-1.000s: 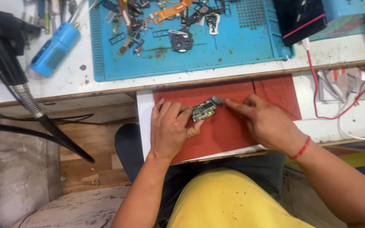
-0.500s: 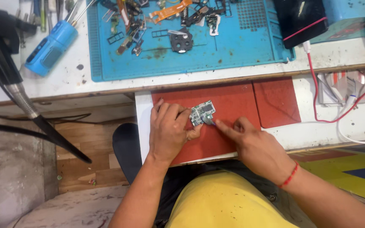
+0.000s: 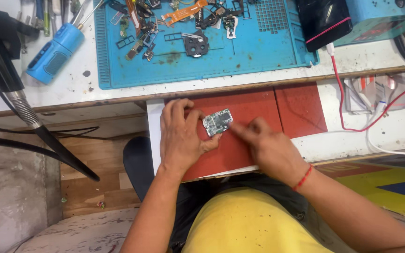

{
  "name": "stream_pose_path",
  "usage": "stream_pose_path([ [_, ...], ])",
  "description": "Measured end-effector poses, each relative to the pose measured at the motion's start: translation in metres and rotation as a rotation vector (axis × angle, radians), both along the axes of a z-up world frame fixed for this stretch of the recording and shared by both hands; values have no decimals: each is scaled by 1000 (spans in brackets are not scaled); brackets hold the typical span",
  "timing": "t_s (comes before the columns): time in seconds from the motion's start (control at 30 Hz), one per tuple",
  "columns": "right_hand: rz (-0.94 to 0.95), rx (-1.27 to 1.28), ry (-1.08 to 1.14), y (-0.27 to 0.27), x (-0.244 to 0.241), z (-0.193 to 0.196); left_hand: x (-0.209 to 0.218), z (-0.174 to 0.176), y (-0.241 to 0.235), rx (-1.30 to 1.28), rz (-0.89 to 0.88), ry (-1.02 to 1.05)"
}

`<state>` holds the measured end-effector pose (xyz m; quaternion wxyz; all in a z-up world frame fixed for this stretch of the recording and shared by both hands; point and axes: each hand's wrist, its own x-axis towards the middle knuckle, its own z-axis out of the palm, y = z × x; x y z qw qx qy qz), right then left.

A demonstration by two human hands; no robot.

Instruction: The person uses a purple pen-like tool to repeatedly rub and clean the surface of a small circuit board placed on a red mat. The person holds the board steady with one hand while scrubbing specific areas with the tool in the other hand.

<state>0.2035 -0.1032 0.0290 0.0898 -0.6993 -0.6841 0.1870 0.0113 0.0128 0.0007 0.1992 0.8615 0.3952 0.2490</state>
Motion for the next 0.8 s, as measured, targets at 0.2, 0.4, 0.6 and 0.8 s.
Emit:
stream_pose_path([
  [0.2, 16, -49, 54, -4, -12, 6, -1, 10, 1, -27, -40, 42],
  [0.4, 34, -106, 32, 3, -6, 11, -2, 11, 3, -34, -34, 42],
  [0.6, -26, -34, 52, 8, -3, 9, -3, 7, 0, -102, -16, 67],
  [0.8, -66, -47, 12, 11, -3, 5, -2, -1, -17, -16, 53, 6],
])
